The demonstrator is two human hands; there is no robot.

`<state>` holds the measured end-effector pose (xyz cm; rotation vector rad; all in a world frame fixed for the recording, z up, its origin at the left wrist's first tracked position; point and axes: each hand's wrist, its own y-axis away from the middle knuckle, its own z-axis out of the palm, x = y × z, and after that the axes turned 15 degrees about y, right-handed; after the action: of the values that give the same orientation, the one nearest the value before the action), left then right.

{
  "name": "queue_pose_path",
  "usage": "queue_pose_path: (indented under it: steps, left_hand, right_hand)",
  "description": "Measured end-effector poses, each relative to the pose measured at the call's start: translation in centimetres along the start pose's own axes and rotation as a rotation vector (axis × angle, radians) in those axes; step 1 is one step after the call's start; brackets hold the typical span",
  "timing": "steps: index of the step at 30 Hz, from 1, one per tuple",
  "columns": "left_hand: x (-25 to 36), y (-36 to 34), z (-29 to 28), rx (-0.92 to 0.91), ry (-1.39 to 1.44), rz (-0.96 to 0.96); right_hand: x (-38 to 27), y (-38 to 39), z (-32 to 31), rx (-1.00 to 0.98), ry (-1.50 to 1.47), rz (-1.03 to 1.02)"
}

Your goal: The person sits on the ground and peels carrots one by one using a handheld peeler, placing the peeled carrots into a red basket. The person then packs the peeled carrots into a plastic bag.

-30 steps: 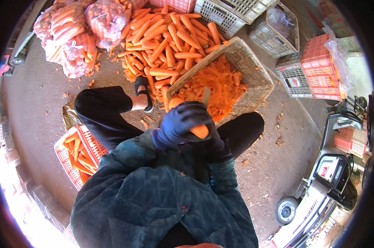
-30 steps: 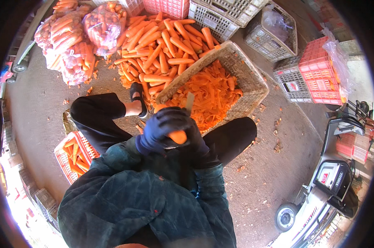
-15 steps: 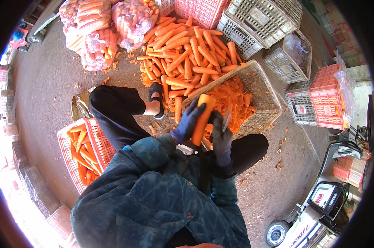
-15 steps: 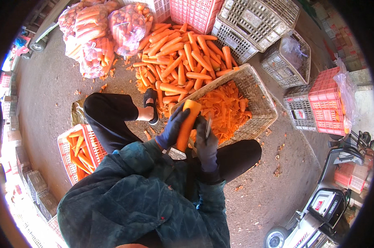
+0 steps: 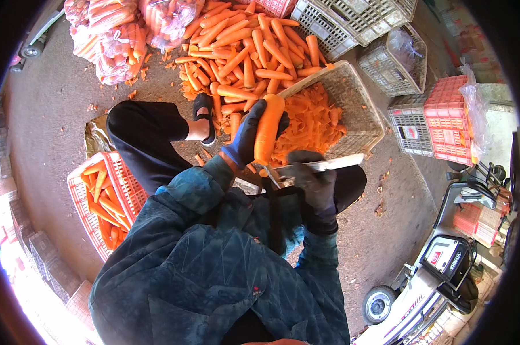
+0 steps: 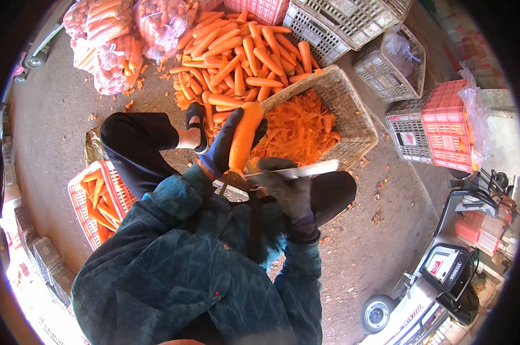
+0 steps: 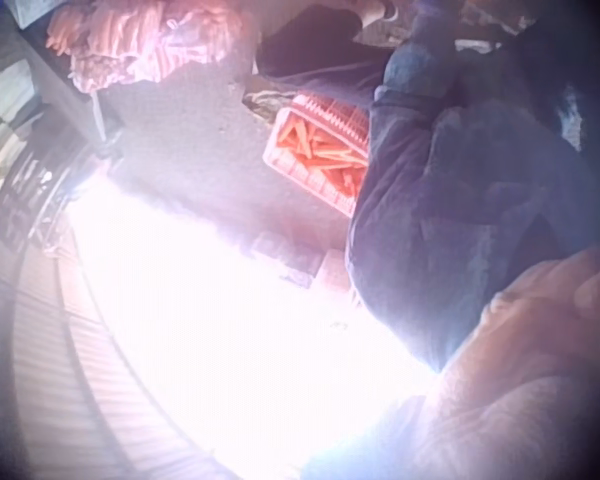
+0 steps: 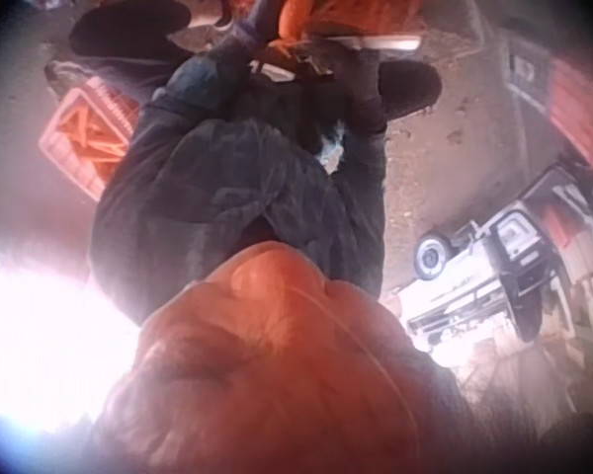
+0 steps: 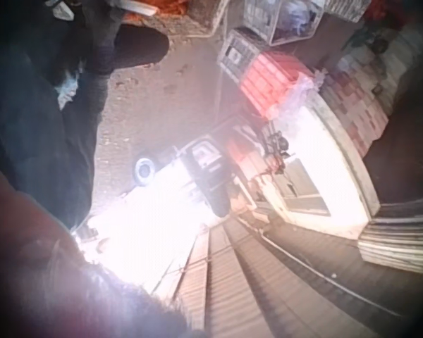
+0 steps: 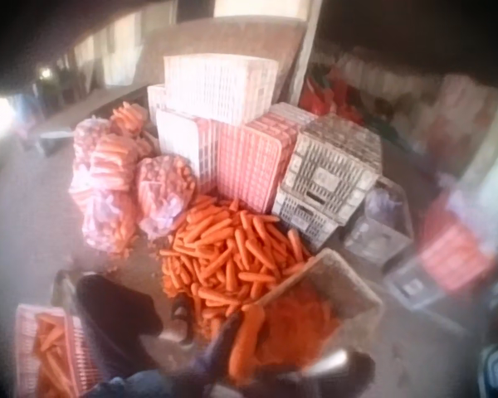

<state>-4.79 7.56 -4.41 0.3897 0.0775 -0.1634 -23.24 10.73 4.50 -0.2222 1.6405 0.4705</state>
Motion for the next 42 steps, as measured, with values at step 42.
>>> queue_pose_path:
  steps: [42]
  left_hand:
    - [1.9,2.9,-0.5,0.002,-0.069,-0.025]
  right_hand:
    - [1.9,-4.7,3.5,-0.055,-0.112,-0.004]
